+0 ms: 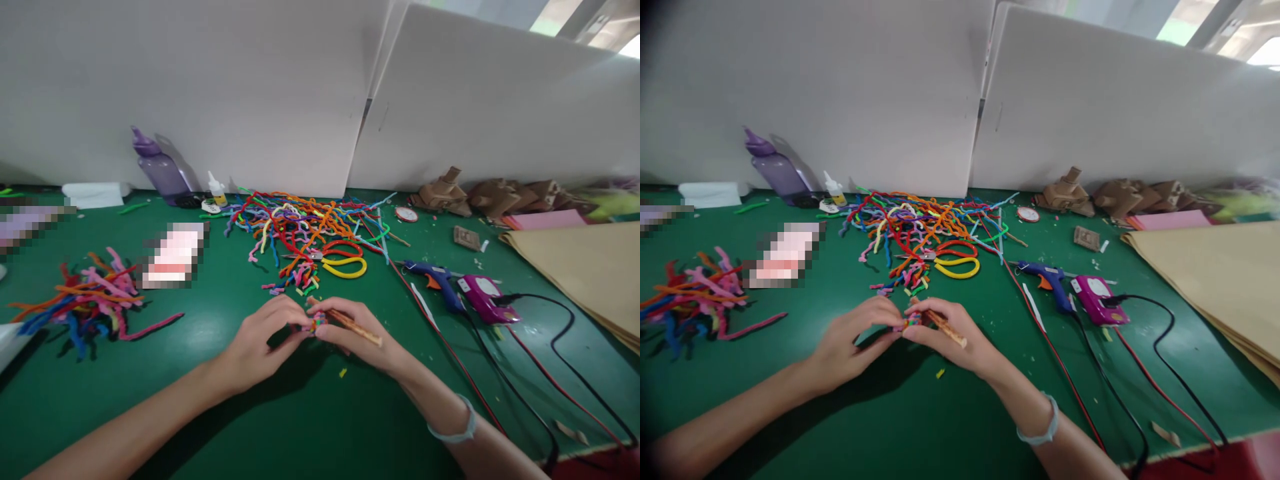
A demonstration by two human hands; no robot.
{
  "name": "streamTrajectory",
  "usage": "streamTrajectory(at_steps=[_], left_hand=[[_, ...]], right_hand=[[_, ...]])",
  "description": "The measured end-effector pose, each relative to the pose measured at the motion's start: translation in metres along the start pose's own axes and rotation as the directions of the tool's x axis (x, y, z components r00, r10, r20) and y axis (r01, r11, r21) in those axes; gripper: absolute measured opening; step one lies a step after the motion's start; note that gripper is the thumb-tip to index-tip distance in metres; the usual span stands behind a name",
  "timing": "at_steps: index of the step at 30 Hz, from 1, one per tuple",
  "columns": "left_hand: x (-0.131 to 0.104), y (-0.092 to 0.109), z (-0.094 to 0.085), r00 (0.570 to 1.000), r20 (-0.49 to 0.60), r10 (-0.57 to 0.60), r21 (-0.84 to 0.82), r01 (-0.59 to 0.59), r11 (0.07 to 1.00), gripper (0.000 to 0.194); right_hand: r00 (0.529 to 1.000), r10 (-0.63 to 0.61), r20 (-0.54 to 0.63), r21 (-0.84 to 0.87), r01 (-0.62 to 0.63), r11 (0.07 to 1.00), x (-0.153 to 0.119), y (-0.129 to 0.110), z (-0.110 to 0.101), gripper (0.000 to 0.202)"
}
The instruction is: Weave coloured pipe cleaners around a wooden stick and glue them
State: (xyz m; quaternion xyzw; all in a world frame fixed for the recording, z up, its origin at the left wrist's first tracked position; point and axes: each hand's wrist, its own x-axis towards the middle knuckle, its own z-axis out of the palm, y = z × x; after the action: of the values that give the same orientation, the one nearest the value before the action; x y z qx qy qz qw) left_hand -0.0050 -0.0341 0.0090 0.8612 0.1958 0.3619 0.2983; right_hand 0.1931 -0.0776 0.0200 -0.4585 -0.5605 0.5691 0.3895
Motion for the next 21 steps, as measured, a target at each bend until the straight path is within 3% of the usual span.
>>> streamTrajectory(at_steps=[3, 5, 9, 11, 16, 18, 21], left_hand=[[0.0, 0.002, 0.0, 0.988, -0.056, -0.145, 0.003, 0.146, 0.989, 0.012], [-0.001, 0.003, 0.0, 0.983, -0.044, -0.177, 0.01, 0.178, 0.984, 0.014], [-0.001, 0.001, -0.001, 0.992, 0.008, -0.125, 0.017, 0.125, 0.992, 0.017], [-0.002, 0.001, -0.001, 0.995, -0.019, -0.099, 0.002, 0.099, 0.995, 0.01], [-0.004, 0.001, -0.001, 0.999, -0.046, -0.021, -0.051, 0.019, 0.999, 0.017], [-0.004, 0.0, -0.001, 0.997, -0.031, -0.065, -0.099, 0.061, 0.993, 0.015], [-0.004, -0.001, -0.001, 0.968, 0.005, -0.251, -0.29, 0.241, 0.926, 0.023]], right_hand=[[0.999, 0.005, -0.041, -0.026, -0.007, 1.0, 0.0, 0.001, 0.001, 0.029], [0.996, -0.016, -0.088, -0.04, 0.013, 0.999, 0.0, 0.003, 0.003, 0.03], [0.983, -0.071, -0.169, -0.079, 0.058, 0.995, -0.001, 0.006, 0.007, 0.027], [0.989, -0.021, -0.147, -0.01, 0.02, 1.0, -0.001, 0.006, 0.009, 0.025], [0.998, 0.017, -0.066, 0.226, -0.001, 0.974, -0.001, 0.007, 0.012, 0.024], [0.996, -0.012, -0.09, 0.177, 0.028, 0.984, -0.002, 0.007, 0.012, 0.023], [0.972, -0.146, -0.182, -0.046, 0.14, 0.989, -0.004, 0.008, 0.014, 0.022]])
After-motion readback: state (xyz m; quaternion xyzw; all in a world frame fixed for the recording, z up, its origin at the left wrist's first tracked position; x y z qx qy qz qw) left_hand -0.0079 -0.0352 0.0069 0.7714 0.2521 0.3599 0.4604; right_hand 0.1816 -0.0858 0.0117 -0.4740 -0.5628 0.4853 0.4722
